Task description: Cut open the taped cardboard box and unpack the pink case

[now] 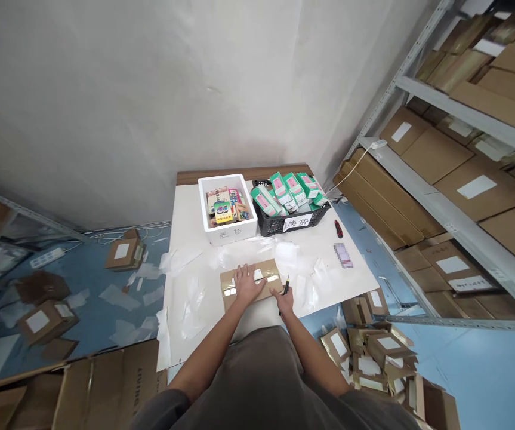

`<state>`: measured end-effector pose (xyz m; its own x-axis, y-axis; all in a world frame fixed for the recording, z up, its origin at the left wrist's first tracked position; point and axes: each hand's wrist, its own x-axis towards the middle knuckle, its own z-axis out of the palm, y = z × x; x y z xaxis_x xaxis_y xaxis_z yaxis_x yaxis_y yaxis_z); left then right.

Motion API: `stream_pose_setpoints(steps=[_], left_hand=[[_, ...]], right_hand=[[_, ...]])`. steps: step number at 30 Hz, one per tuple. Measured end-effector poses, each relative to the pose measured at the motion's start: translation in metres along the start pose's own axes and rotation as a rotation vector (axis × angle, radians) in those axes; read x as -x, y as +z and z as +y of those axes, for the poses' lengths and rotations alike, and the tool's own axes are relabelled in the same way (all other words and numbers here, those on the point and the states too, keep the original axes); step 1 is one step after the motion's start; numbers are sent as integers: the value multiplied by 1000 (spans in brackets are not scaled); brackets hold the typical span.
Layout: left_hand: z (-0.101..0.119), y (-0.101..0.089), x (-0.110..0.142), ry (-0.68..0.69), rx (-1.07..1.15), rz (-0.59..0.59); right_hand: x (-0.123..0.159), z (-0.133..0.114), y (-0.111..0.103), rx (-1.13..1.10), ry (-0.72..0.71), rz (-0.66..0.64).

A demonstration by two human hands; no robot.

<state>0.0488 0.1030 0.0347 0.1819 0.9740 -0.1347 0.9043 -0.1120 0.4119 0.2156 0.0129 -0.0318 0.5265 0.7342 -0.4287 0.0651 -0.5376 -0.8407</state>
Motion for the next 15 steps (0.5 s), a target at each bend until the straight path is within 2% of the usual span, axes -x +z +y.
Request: stream_pose_setpoints(steps=[3, 6, 9, 12, 15], left_hand=[[-12, -13, 11, -58, -16, -33], [-29, -18, 29, -38, 12, -92], [-42, -18, 42, -74, 106, -144], [-50, -17, 44, -164, 244, -227], [-52, -12, 40, -160, 388, -280]], right_hand=[[-34, -33, 16, 206, 11, 154], [-71, -77, 25, 302, -1, 156], [-88, -106, 27, 297, -20, 97], [-76, -102, 15, 104, 37, -19], [-43, -71, -1, -111, 155, -220]])
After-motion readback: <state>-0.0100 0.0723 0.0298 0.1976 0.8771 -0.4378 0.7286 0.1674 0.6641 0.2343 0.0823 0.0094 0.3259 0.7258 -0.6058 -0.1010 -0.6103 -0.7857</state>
